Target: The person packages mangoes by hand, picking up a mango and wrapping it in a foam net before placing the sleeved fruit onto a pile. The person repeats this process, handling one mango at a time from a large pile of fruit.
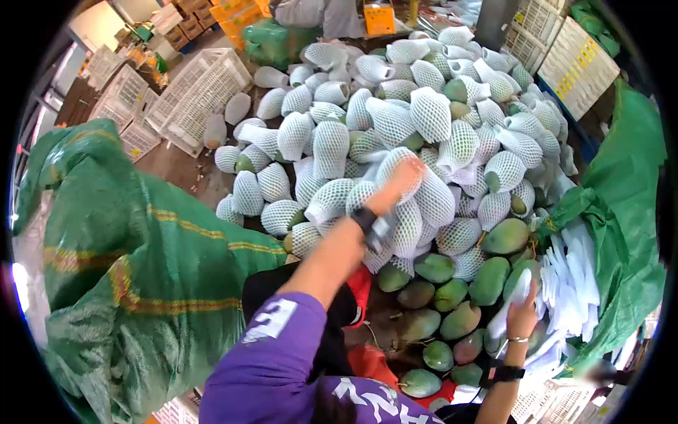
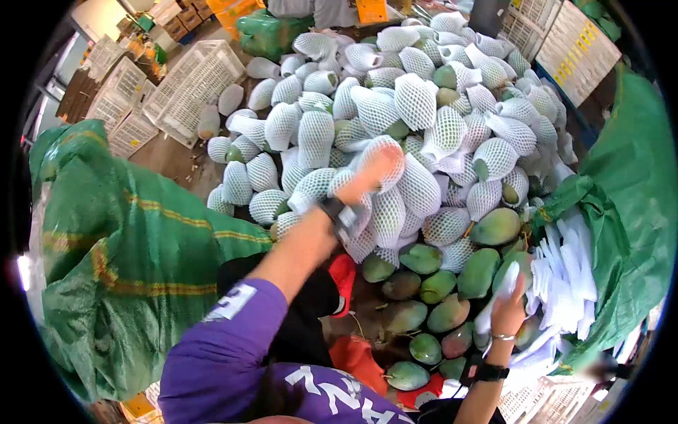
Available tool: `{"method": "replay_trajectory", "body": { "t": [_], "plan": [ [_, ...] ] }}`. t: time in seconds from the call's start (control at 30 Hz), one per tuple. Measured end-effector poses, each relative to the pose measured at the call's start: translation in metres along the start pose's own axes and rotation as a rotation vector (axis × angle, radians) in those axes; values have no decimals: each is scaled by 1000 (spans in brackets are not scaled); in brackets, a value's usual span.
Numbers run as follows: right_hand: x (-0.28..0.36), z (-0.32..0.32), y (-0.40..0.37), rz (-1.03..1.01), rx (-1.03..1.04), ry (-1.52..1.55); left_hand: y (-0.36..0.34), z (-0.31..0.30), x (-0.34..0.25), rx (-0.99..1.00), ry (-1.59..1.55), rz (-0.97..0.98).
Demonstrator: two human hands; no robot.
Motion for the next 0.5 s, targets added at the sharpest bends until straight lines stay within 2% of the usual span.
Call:
{"method": "replay_trajectory", "body": {
  "t": [0.03,0.1,0.13,0.17,0.2,0.23,0.27,0.33,0.37,0.4,0.43,0.47,0.5],
  "plan": [
    [22,-14,-15,-226,-231,199,-25,58,-14,274,10,-69],
    [47,-22,-30,-314,-73,504,-80,169,-38,777,164,-302],
    [43,-9,-37,-413,7,591,-106,197,-42,808,-18,-339],
    [32,3,-40,-423,-3,594,-133,225,-45,838,-200,-386],
    [19,22,-43,-313,253,716,-147,245,-31,675,-186,-146],
    [10,36,-52,-190,512,832,-153,252,-19,609,-116,-67],
    [18,31,-61,-177,514,832,-161,258,-14,548,-52,9],
    [30,17,-98,3,984,848,-171,264,-28,802,-8,-129],
    [24,34,-106,-107,956,740,-185,271,-32,839,-32,-265],
    [18,53,-111,-215,919,627,-204,286,-15,974,-336,-285],
    [10,71,-117,-315,873,518,-197,259,-55,888,21,-406],
    [11,58,-113,-107,621,735,-201,252,-17,899,272,-475],
    [10,45,-106,37,551,954,-215,250,11,1107,268,-716]
  ]
}}
Point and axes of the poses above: each hand's wrist, its own y-axis towards the middle knuckle, its own z-axis out of the palm, x = y × z, the point moved 3 cm from there along y, towards the middle knuckle, and after that the axes turned 5 degrees about -y, right-handed, at the moved point
